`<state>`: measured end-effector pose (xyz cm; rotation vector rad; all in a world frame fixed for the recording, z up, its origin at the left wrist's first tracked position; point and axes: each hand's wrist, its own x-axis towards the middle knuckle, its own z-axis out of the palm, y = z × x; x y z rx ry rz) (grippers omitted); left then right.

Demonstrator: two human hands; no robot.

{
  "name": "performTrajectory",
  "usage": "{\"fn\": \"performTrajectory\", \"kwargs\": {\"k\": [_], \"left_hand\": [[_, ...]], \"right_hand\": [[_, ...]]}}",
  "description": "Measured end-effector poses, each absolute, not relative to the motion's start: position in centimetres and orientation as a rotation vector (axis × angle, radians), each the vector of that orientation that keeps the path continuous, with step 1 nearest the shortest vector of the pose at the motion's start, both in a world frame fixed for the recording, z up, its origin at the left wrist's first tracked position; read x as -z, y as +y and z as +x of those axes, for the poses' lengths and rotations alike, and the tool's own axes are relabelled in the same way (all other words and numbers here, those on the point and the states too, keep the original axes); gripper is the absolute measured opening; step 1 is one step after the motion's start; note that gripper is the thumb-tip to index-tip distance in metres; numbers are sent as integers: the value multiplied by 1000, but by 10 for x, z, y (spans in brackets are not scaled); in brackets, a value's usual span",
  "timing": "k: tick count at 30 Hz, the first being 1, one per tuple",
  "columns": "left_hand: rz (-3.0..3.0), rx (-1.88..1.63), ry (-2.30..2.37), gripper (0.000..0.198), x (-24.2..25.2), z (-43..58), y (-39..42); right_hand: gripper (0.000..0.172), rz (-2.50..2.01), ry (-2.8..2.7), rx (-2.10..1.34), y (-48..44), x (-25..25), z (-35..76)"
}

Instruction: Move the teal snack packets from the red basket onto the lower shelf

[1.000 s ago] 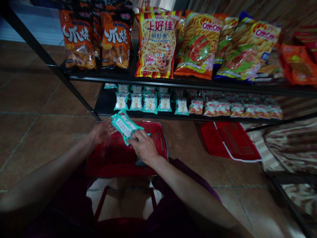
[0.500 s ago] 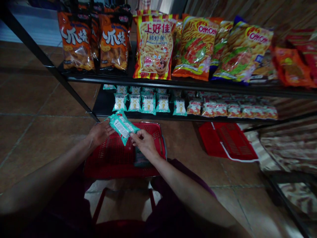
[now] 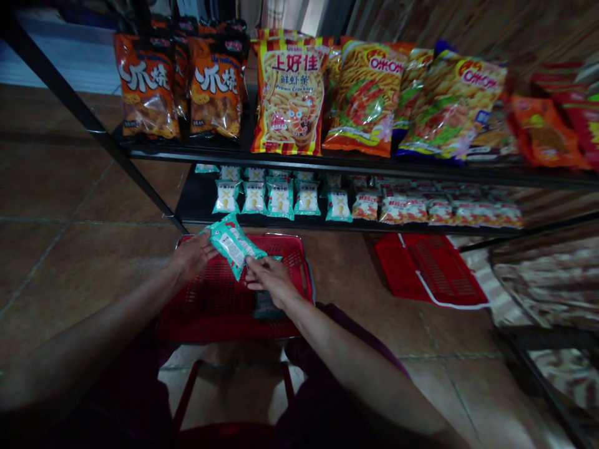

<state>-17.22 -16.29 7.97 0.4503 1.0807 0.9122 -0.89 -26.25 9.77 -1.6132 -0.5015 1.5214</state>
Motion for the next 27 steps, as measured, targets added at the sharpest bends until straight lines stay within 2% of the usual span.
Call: {"fn": "performTrajectory", "kwargs": {"k": [7,15,22,27], "left_hand": [[443,-947,1090,11,-87,-168,-165],[425,-930,1115,11,-87,-169,-164],[438,-926,1112,12,-86,-170,-161],[438,-886,1127,11,-86,-173,-161]], "right_hand": [[36,-1627,-433,-1536,-257,-91,-6],[38,-1327,-324,-1627,-258,-82,-10],[30,-1325,-247,-1566,-257,-82,-11],[31,-1324,-252,-1588,-263,-84,-11]]}}
